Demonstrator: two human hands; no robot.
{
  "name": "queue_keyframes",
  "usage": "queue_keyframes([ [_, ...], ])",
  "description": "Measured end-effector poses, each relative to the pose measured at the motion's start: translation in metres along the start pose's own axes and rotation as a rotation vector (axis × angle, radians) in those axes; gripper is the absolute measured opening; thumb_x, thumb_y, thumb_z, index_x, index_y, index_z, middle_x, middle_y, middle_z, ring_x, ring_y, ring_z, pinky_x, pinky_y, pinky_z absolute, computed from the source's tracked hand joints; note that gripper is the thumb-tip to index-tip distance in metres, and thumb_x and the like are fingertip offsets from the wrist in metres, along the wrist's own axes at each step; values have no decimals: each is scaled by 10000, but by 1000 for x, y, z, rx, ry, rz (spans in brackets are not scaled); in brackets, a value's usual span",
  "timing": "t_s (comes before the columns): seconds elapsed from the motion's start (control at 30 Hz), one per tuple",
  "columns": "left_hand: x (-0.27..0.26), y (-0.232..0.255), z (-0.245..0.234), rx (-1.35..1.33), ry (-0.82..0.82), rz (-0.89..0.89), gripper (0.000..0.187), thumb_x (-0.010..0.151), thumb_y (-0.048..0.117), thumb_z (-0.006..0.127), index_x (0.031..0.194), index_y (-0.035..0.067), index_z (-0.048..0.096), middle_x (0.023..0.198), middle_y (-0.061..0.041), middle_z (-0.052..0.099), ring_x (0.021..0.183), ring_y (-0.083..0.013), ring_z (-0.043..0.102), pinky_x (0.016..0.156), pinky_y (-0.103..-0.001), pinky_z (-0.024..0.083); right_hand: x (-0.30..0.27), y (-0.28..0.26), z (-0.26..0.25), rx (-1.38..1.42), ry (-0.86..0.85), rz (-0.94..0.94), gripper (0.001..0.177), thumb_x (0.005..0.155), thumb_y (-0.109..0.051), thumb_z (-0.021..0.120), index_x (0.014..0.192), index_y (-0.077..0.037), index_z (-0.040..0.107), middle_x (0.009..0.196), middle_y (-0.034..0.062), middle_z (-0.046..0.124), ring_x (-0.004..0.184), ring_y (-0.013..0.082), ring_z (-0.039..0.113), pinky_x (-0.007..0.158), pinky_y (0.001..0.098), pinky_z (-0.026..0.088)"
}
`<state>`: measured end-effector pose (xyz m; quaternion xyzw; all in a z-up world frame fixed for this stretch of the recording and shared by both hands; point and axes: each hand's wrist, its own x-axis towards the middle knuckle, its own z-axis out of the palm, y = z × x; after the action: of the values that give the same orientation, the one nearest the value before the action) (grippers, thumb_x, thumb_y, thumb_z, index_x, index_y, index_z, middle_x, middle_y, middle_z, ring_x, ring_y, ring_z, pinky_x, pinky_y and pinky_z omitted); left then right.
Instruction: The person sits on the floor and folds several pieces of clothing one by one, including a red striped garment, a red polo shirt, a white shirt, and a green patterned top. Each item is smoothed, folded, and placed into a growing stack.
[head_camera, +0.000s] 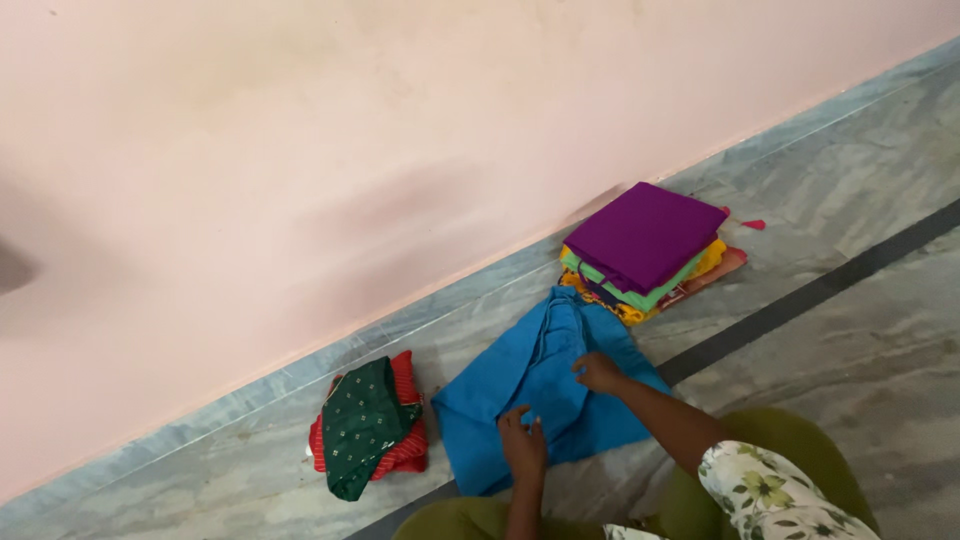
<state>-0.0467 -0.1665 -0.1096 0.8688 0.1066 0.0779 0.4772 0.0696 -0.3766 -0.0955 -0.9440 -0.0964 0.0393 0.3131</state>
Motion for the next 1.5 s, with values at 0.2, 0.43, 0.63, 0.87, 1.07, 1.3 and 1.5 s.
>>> queue_keyframes([
  [0.2,-13,2,-5,-66,13,185,428,770,94,817,1163,76,649,1190,-182,607,981,-334,648,811,-425,566,2,-33,-17,206,-72,136,291,746,-275,859,971,-101,793,1067,117,770,1010,298,745,889,428,591],
  [0.43,-51,12,3,351,-780,74,226,861,263,803,970,88,712,952,-154,734,891,-315,715,790,-429,568,26,-61,-28,-506,-335,-150,476,775,-500,839,974,-68,811,1073,159,751,1073,344,688,908,469,528],
  [0.63,-100,4,0,600,-1225,80,334,818,254,834,1062,97,668,1032,-162,691,944,-340,687,812,-446,555,24,-76,-8,-393,-211,-151,474,741,-24,703,1203,-132,718,1147,222,673,1068,409,654,890,481,549],
  [0.87,-108,17,3,597,-1248,106,494,768,242,871,1169,107,617,1126,-171,640,1006,-369,654,838,-466,540,9,-62,-19,-459,-171,-165,197,854,-47,637,982,-84,781,1116,207,717,1099,393,659,926,491,542],
  [1.07,-111,4,6,593,-1208,87,640,725,232,902,1262,116,573,1207,-179,597,1059,-394,626,860,-483,527,9,-58,-25,-312,-70,-160,275,796,-50,665,1029,-143,778,1141,226,686,1088,407,647,926,491,531],
  [1.3,-93,20,-30,340,-495,136,815,676,220,939,1369,126,522,1301,-189,547,1121,-424,593,886,-503,513,-26,-59,-46,-275,75,-302,266,800,-31,665,997,-165,785,1046,191,663,1006,409,640,847,513,516],
  [1.5,-60,49,-41,146,134,417,822,663,101,845,1423,144,535,1359,-186,530,1125,-422,600,847,-487,525,-87,-87,-20,-71,-120,-665,406,724,-13,700,1118,-95,747,1157,178,646,1129,380,600,937,475,508],
])
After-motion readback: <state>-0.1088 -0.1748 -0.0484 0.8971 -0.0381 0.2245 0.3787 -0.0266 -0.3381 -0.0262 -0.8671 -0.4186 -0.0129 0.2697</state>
